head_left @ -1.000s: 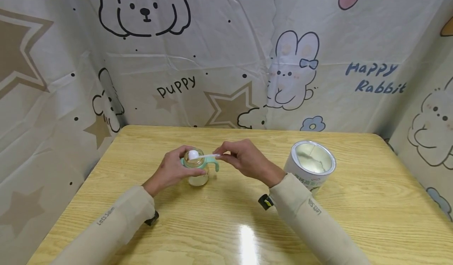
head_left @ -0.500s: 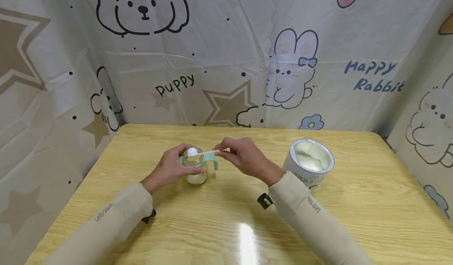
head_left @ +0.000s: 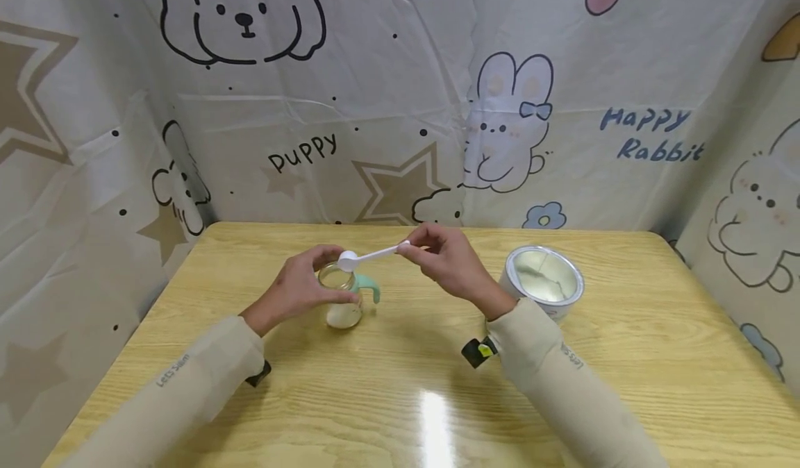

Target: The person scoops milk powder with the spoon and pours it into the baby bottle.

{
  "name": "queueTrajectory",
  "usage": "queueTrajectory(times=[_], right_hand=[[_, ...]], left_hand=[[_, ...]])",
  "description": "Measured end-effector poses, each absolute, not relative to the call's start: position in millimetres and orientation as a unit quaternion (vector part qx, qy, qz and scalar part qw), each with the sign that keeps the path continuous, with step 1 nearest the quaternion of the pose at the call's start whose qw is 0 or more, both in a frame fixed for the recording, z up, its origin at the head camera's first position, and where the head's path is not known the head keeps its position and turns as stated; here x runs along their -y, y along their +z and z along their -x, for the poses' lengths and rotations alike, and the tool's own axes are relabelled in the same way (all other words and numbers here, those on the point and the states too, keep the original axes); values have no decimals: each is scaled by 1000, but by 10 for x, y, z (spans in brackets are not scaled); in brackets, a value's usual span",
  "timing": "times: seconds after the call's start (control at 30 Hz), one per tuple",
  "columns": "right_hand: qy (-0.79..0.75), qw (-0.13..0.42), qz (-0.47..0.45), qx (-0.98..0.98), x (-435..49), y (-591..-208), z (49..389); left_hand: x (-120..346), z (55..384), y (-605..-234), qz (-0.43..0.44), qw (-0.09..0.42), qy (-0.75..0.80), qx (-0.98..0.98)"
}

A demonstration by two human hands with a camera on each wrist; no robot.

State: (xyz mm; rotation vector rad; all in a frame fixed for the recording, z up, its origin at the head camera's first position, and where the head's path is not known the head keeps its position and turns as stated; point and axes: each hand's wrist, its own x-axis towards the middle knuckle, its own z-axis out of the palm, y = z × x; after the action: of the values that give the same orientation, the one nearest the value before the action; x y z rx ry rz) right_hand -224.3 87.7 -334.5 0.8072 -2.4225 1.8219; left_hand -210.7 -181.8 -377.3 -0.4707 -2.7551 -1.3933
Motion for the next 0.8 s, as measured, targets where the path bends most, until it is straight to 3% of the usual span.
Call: queueTrajectory(times=[0.3,0.8], right_hand=[[647,-7,-194,738,-1069,-3243,2220],[632,20,-129,764,-1346,-3030,2154]], left_hand=[[1775,2149,-3608,175,8,-452,875],[1551,2173,-3433,197,-17,-479,855]])
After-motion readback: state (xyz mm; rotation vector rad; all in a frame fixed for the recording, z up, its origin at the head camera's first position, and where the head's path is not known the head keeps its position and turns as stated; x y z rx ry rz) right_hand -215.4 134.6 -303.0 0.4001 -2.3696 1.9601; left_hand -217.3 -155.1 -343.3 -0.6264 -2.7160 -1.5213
